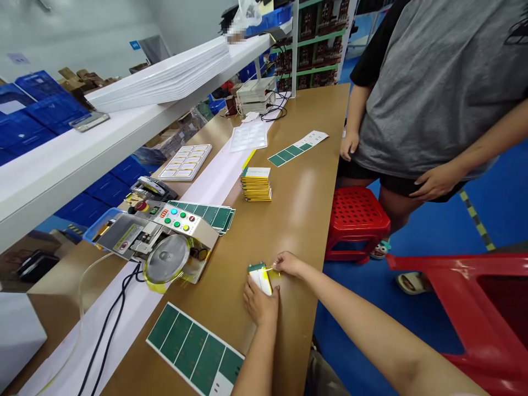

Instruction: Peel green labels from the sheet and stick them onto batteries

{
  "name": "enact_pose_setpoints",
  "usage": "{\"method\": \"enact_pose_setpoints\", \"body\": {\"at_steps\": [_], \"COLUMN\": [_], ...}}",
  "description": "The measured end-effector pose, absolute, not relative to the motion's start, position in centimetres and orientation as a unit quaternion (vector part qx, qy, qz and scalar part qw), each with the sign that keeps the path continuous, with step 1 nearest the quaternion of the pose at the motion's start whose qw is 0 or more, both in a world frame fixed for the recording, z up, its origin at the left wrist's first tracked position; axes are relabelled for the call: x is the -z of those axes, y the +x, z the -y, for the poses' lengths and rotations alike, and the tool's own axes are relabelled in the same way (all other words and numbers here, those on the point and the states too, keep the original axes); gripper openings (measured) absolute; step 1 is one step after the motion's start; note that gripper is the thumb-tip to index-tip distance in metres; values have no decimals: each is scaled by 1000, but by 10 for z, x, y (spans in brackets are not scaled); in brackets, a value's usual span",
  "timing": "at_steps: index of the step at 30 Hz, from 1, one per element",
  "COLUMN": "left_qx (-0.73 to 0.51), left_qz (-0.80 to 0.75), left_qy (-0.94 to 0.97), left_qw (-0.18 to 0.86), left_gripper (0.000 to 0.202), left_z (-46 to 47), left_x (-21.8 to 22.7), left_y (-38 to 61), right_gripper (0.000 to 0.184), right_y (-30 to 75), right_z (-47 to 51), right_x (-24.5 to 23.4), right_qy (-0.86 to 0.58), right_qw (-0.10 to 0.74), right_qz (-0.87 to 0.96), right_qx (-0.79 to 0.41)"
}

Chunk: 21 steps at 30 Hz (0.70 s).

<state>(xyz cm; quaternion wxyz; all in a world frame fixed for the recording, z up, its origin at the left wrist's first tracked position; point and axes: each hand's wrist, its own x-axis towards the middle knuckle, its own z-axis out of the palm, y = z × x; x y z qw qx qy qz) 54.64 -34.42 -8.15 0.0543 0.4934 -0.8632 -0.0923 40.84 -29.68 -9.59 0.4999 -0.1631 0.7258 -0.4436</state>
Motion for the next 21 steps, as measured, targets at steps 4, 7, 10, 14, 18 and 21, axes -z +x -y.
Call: {"method": "enact_pose_setpoints", "body": {"at_steps": [4,7,10,14,18,21], "left_qx": [69,58,53,65,99,156], "left_qz": [846,838,830,829,828,814], "left_qy": [527,540,552,553,546,551], "left_qw": [50,50,50,62,82,99], "left_gripper": [81,76,70,65,66,67], "left_z": [342,343,346,349,350,347], "left_x": [85,86,87,92,90,81], "left_y": [545,543,539,537,540,544], "right_gripper": [31,33,34,33,32,32], "right_y": [411,412,413,415,419,423], "right_z": [301,300,301,303,302,297], "right_x": [92,89,88,88,87,83], "right_qy": [-170,-170,-170,-166,-165,-169], "right_qw": [498,497,493,480,476,475], "right_qz": [-744,-755,-764,-775,-775,-767], "right_qx": [412,393,381,376,382,397]}}
